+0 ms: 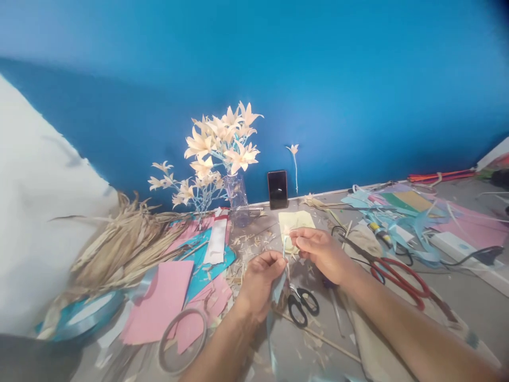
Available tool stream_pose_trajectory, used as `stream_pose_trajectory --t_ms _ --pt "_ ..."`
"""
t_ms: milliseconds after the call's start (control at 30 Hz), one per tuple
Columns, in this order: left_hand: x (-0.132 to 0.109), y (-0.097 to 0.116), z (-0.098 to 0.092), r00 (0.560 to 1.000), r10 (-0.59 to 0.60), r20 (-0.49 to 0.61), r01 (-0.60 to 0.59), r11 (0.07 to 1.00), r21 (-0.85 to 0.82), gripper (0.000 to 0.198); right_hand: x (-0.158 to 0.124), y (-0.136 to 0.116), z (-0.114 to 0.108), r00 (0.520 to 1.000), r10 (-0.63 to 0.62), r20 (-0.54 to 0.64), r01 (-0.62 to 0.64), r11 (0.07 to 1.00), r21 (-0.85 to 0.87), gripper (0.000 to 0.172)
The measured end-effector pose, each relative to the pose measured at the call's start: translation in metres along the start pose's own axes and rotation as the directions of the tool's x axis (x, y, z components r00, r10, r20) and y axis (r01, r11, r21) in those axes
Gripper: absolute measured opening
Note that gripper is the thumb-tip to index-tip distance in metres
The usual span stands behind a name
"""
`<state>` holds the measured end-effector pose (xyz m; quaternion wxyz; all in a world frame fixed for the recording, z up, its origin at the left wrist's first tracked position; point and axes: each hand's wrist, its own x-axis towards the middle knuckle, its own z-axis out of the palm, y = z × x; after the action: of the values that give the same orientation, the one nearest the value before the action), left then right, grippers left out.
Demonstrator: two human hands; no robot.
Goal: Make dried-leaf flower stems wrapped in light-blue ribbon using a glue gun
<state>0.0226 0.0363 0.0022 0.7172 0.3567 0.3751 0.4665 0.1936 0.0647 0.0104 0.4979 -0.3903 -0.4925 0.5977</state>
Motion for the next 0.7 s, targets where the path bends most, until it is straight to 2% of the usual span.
stream_pose_trajectory --t_ms 133,233,333,400,533,700 --pt "-0.0005 0.0011 0.0002 0.993 -0.057 0.105 0.07 0.99 -0.124 0.033 0.0029 0.0009 -0.0023 0.999 0.011 -0.044 -0.012 1.0 -0.013 0.035" --pt "-0.0013 0.0014 0.0005 0.986 -0.063 0.152 0.087 0.983 -0.159 0.032 0.0013 0.0005 0.0003 0.998 -0.027 -0.056 0.026 0.999 -0.027 0.041" --pt "-0.0016 0.0013 0.0 0.984 -0.06 0.168 0.087 0.984 -0.156 0.031 -0.0021 -0.0024 0.0021 0.992 -0.104 -0.075 0.094 0.987 -0.131 0.042" --pt "-0.0016 0.0015 -0.0008 0.983 -0.056 0.176 0.083 0.985 -0.149 0.031 -0.0044 -0.0035 0.0022 0.99 -0.135 -0.05 0.121 0.969 -0.217 0.034" --pt "-0.0013 0.0022 -0.002 0.983 0.008 0.185 0.012 0.994 -0.106 0.031 -0.006 -0.0013 0.0019 0.986 -0.165 -0.026 0.146 0.927 -0.346 0.025" --pt "0.0018 0.0004 -0.003 0.984 0.119 0.13 -0.116 0.993 -0.036 0.03 -0.004 -0.0011 0.002 0.981 -0.194 0.017 0.186 0.909 -0.374 0.017"
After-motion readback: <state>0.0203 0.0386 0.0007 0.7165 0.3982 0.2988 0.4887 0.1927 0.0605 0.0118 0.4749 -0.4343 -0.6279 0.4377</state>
